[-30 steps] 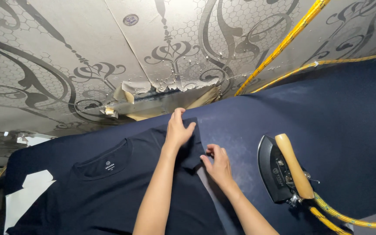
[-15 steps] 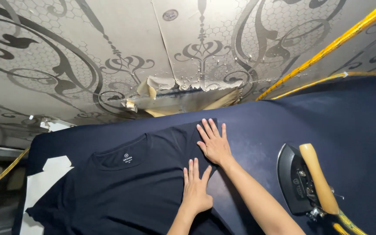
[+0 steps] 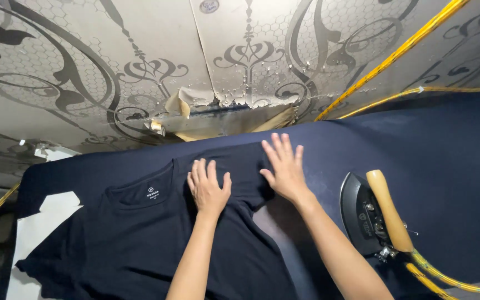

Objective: Ironing a black t-shirt and then folding it using a cardboard template at an ironing station.

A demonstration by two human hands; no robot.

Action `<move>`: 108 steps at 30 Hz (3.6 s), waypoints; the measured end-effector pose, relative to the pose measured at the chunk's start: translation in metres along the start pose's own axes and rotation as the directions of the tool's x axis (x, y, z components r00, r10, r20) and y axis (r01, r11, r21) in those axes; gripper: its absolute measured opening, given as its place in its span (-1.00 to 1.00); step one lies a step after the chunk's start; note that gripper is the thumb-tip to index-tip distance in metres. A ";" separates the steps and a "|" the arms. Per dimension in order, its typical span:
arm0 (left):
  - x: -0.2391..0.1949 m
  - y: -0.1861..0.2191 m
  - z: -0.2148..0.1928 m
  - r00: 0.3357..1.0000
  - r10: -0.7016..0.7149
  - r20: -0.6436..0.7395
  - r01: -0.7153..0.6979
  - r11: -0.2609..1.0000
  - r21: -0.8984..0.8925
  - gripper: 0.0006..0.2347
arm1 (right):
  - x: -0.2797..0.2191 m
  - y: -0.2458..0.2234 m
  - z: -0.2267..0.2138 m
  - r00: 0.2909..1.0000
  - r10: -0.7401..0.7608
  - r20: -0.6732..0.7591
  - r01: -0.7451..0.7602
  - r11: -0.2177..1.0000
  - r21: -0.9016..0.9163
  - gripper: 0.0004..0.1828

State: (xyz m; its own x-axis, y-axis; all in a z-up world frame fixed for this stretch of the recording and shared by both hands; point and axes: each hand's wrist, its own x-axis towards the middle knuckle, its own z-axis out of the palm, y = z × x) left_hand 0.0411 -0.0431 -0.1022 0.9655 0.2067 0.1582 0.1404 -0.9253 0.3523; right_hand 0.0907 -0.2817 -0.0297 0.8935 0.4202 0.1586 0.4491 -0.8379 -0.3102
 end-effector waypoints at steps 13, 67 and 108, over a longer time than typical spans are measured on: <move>-0.023 0.068 -0.043 0.980 0.183 0.083 -0.170 0.976 -0.136 -0.11 | -0.187 0.110 -0.118 0.695 0.714 -0.081 -0.719 0.691 -0.075 -0.40; -0.244 0.007 -0.105 0.876 0.465 -0.128 -0.462 0.735 -0.496 -0.74 | -0.085 -0.017 -0.087 0.937 -0.019 0.349 -0.042 0.985 0.165 -0.69; -0.107 -0.074 -0.088 0.976 -0.176 -0.127 0.168 0.983 -0.070 -0.49 | -0.256 0.036 -0.070 0.738 0.379 -0.558 -0.556 0.810 -0.187 -0.76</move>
State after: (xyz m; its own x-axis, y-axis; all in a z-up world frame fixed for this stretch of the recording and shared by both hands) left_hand -0.0921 0.0311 -0.0639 0.8899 0.4049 0.2100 0.2850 -0.8530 0.4372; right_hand -0.1221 -0.4436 -0.0155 0.8283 -0.2014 0.5228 -0.1341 -0.9773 -0.1640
